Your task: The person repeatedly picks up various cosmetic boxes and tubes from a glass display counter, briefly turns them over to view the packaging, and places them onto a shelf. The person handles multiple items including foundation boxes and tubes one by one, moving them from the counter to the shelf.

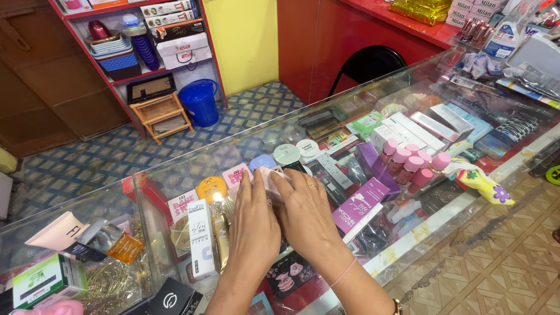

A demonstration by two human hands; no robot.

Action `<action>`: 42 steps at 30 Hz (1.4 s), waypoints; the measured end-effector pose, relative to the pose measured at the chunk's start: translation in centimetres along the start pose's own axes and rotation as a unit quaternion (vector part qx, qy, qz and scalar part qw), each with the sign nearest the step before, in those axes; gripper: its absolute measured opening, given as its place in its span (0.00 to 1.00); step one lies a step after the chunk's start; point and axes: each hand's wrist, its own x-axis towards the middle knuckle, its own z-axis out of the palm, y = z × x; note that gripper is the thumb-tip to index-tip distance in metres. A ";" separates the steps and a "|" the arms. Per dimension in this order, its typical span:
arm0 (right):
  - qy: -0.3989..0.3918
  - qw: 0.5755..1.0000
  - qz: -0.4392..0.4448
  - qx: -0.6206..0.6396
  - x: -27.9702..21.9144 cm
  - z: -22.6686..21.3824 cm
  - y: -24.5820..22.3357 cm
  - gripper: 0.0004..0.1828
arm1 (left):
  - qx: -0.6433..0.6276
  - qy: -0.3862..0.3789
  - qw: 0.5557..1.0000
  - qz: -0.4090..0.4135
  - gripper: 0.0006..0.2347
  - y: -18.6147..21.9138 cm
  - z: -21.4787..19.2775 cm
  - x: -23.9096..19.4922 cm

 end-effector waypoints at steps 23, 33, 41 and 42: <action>-0.086 0.812 0.219 0.535 1.0 -4.2 -0.7 0.30 | -0.179 0.022 0.983 -0.025 0.30 2.9 -5.0 -1.2; -0.088 0.684 0.246 0.681 -1.2 -6.7 0.1 0.28 | -0.395 0.021 0.918 0.018 0.34 5.8 -5.2 -2.0; -0.044 0.717 0.224 0.658 -3.9 -10.6 -2.1 0.38 | -0.443 0.002 0.895 0.043 0.29 8.9 -5.4 -2.9; -0.032 0.727 0.205 0.654 -4.2 -10.9 -2.7 0.39 | -0.448 -0.013 0.893 0.028 0.28 9.1 -5.7 -3.2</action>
